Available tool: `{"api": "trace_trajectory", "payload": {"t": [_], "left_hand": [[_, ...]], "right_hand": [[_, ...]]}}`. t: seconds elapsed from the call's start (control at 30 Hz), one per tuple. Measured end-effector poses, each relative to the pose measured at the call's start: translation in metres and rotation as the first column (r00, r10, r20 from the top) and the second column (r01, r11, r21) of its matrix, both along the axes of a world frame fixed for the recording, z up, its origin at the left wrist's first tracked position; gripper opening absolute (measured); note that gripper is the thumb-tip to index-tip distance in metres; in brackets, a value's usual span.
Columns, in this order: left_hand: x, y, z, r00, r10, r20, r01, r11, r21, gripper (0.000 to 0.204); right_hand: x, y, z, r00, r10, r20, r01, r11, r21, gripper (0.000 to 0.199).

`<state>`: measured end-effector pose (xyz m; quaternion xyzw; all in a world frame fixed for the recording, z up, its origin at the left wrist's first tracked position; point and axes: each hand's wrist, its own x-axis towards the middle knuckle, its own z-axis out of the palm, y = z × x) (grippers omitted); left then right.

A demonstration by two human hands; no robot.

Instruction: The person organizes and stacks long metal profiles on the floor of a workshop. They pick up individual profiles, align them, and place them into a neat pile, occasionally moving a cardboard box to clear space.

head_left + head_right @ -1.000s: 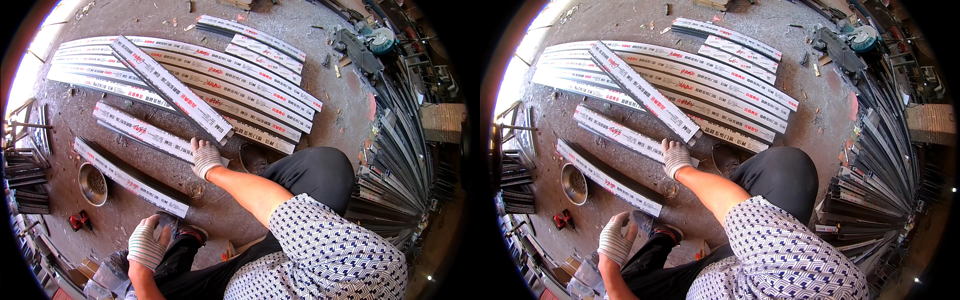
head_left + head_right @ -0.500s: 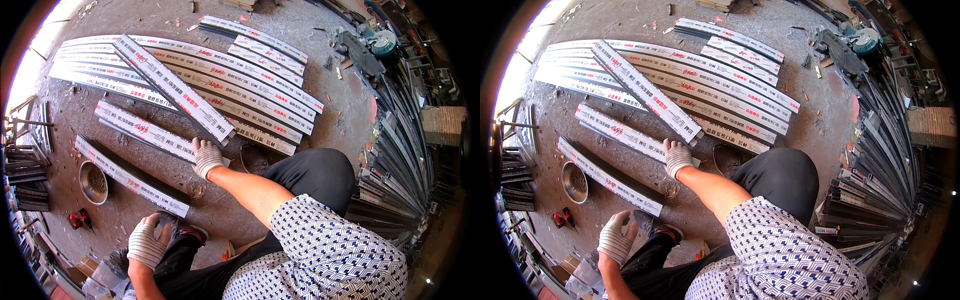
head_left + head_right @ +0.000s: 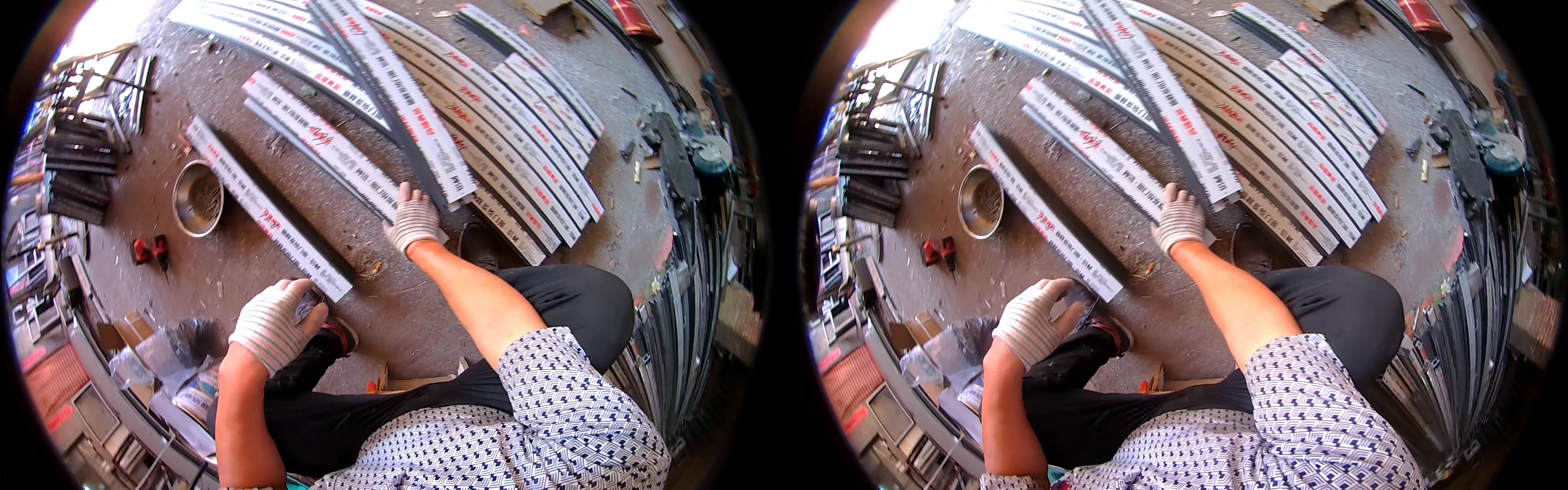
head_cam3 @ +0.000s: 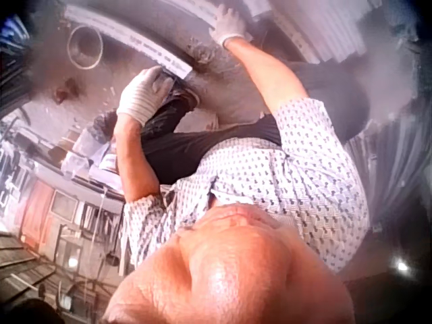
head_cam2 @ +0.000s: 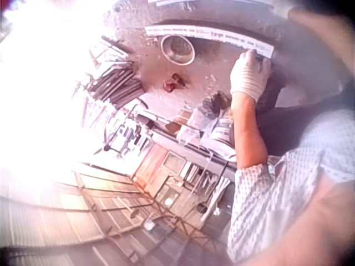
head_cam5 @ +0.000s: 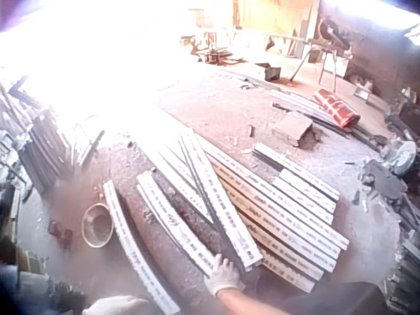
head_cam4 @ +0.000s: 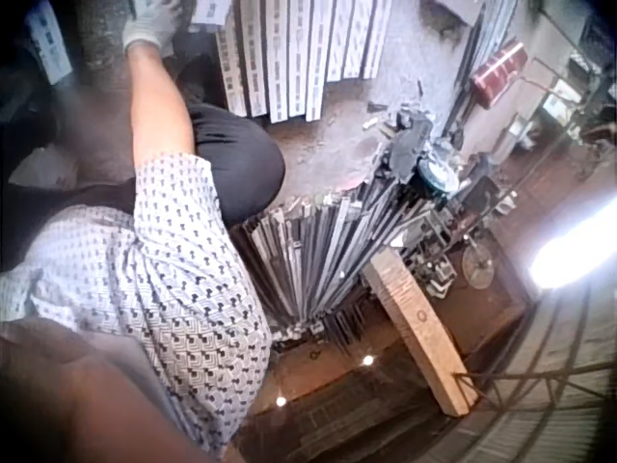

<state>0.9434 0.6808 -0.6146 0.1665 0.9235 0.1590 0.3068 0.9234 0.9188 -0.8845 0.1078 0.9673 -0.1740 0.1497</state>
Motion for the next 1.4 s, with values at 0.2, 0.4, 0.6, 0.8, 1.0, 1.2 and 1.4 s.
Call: {"api": "trace_trajectory", "payload": {"t": [0.2, 0.4, 0.6, 0.8, 1.0, 1.2, 1.4], "left_hand": [[0.004, -0.005, 0.001, 1.0, -0.012, 0.013, 0.012, 1.0, -0.016, 0.045], [0.005, -0.003, 0.001, 1.0, 0.004, -0.002, -0.004, 1.0, -0.018, 0.039], [0.005, -0.002, 0.004, 1.0, 0.012, 0.005, -0.012, 1.0, -0.014, 0.04], [0.004, -0.006, 0.005, 1.0, -0.001, 0.006, 0.001, 1.0, -0.001, 0.041], [0.006, -0.009, 0.005, 1.0, 0.016, 0.011, -0.016, 1.0, -0.015, 0.04], [0.006, -0.003, 0.003, 0.999, 0.029, 0.013, -0.029, 0.999, -0.02, 0.04], [0.007, 0.0, 0.006, 1.0, 0.03, 0.009, -0.03, 0.999, -0.021, 0.041]], "right_hand": [[0.001, -0.002, 0.001, 1.0, 0.011, 0.007, -0.012, 1.0, 0.002, 0.097], [0.0, -0.002, -0.001, 1.0, -0.007, -0.003, 0.007, 1.0, 0.019, 0.093], [0.0, 0.0, 0.003, 1.0, -0.019, -0.015, 0.019, 1.0, -0.011, 0.091], [0.0, -0.002, 0.002, 0.999, -0.034, -0.031, 0.033, 0.999, -0.032, 0.09], [0.0, -0.003, 0.004, 0.999, -0.038, -0.035, 0.036, 0.998, -0.053, 0.092], [0.004, 0.002, -0.002, 0.997, -0.038, -0.074, 0.035, 0.999, -0.039, 0.099], [0.003, 0.008, 0.008, 0.999, -0.033, -0.029, 0.029, 0.993, -0.113, 0.094]]}}
